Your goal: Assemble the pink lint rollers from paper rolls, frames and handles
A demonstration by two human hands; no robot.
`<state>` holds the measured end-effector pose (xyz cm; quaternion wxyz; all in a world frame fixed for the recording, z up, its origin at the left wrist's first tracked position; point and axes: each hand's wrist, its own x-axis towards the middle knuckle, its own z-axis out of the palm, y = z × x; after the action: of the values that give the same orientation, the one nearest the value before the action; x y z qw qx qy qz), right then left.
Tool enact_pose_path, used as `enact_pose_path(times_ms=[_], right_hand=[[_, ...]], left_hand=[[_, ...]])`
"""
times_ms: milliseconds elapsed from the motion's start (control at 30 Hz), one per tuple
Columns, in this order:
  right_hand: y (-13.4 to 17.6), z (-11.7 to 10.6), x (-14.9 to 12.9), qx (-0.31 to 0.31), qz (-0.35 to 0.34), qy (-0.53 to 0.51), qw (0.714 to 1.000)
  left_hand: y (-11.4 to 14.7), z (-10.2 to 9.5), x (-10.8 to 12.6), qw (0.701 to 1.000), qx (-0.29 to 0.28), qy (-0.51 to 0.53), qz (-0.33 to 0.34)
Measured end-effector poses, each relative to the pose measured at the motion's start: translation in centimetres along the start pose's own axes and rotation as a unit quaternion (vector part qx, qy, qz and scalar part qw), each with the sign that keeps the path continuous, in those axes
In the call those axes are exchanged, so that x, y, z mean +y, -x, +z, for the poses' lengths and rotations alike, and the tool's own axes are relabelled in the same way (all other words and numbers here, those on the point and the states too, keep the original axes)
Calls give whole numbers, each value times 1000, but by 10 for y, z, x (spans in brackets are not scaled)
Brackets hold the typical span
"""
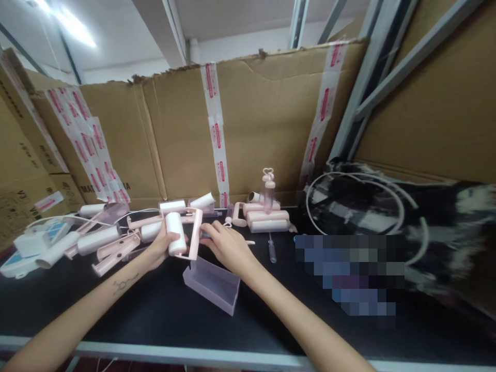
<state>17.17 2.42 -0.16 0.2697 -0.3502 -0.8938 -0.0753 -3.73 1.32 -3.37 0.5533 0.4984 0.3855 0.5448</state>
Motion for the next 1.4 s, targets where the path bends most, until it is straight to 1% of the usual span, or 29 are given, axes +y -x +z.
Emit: enact_pose_path(times_ms=[67, 133, 233, 300, 400, 467, 500, 533, 600, 633, 667, 733, 800, 833, 867, 900, 967, 1000, 1033, 1100, 1167, 1300, 1400], right_hand=[[0, 3, -4, 5, -5, 27, 1000], [1, 5, -6, 10, -9, 47, 999], [0, 5, -8, 13, -13, 69, 997], [-1, 4, -9, 16, -20, 72, 997], [-3, 4, -15, 14, -30, 74, 997], [-3, 5, -19, 14, -25, 81, 996], [-4, 5, -22, 15, -20, 82, 996], [-5, 4, -24, 16, -14, 80, 997], [-8, 1, -27, 12, -9, 48, 999], [-11, -1, -28, 7, -11, 15, 1000], [-16, -4, -28, 2, -13, -30, 999], [-30, -12, -25, -2, -14, -131, 991], [-53, -22, -21, -3, -15, -190, 982], [-66, -26, -18, -23, -23, -189, 981], [-81, -30, -16, -59, -38, -174, 982], [-96, -33, -14, -114, -58, -153, 980], [-123, -36, -12, -224, -96, -122, 962], [-135, -36, -11, -262, -110, -117, 952], [-144, -35, -11, -284, -120, -115, 944], [-157, -32, -11, -306, -137, -109, 936], [-163, -28, -12, -323, -157, -103, 928], [-166, -23, -10, -331, -192, -105, 918], [-167, -22, -8, -332, -200, -114, 915]], left_hand=[[2, 3, 0, 1000, -8, -6, -1], [4, 4, 2, 1000, -5, -9, 8], [6, 2, 9, 1000, -13, -15, 11], [7, -1, 17, 999, -41, -19, -5], [10, -4, 30, 993, -106, -23, -49], [12, -2, 37, 989, -128, -26, -63], [14, 0, 40, 991, -120, -28, -57], [15, 2, 43, 994, -99, -30, -43], [17, 6, 46, 998, -43, -38, -13], [17, 7, 47, 999, -19, -43, -2], [17, 7, 48, 999, -6, -50, 2], [16, 3, 51, 998, -20, -62, -10], [14, -4, 55, 996, -47, -70, -26], [14, -7, 56, 995, -54, -74, -31], [13, -10, 58, 995, -57, -80, -35], [12, -12, 59, 994, -57, -88, -36], [11, -16, 59, 991, -50, -117, -27], [10, -17, 59, 989, -40, -139, -15], [9, -18, 59, 986, -30, -163, 0], [7, -19, 58, 978, -18, -205, 31], [5, -20, 57, 972, -21, -226, 51], [3, -20, 57, 970, -14, -235, 52], [2, -21, 57, 975, -26, -218, 43]])
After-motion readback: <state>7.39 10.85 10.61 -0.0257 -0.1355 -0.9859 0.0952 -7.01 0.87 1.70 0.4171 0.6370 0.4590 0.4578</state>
